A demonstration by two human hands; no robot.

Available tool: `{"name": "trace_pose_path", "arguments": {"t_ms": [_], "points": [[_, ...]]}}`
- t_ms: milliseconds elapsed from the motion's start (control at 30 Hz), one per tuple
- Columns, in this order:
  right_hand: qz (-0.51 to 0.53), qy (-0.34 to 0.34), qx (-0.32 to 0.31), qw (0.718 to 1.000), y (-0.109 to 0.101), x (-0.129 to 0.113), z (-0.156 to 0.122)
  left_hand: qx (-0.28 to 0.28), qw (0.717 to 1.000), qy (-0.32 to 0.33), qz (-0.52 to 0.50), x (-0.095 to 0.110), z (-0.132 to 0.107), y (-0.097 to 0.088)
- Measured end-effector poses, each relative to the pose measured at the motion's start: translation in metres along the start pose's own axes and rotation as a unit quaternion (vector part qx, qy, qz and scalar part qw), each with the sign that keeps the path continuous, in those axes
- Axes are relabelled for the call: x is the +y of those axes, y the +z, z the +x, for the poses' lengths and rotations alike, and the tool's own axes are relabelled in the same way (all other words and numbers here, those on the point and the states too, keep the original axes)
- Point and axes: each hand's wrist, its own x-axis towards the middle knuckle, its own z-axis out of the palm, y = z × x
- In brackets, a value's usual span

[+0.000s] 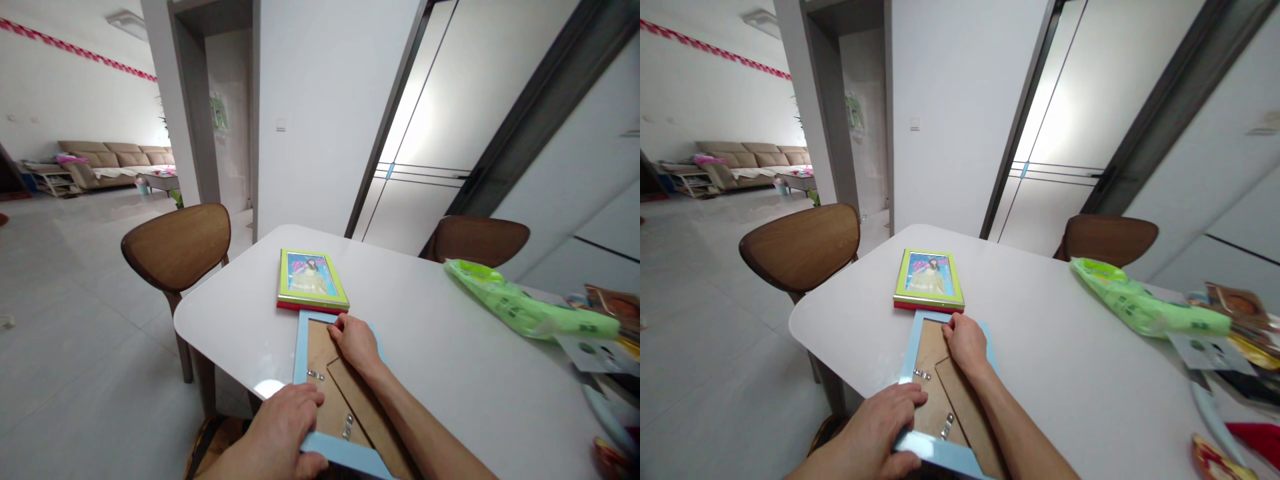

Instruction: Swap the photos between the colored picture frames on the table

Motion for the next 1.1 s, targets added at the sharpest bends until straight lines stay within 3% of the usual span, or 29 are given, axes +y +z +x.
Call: {"name": "trace_pose_path", "arguments": {"t_ms": [133,500,800,967,1100], "points": [[-0.007,0.017,0.004,1.000,0.002,-0.001,0.002,-0.023,1.000,-0.019,0.010,0.005,0.001,-0.003],[0.000,0.033,0.005,0.999,0.000,-0.002,-0.001,0.005,1.000,-0.017,0.009,0.004,-0.006,0.003],[0.024,0.043,0.024,0.998,0.006,-0.004,-0.001,-0.006,1.000,-0.012,0.016,0.010,-0.007,-0.007],[0.085,0.031,0.034,0.995,-0.005,0.001,-0.001,-0.026,0.998,-0.024,0.052,0.015,-0.006,-0.011],[0.141,0.033,0.049,0.988,-0.021,0.016,-0.013,-0.029,0.995,0.009,0.093,0.026,0.009,0.005]]}}
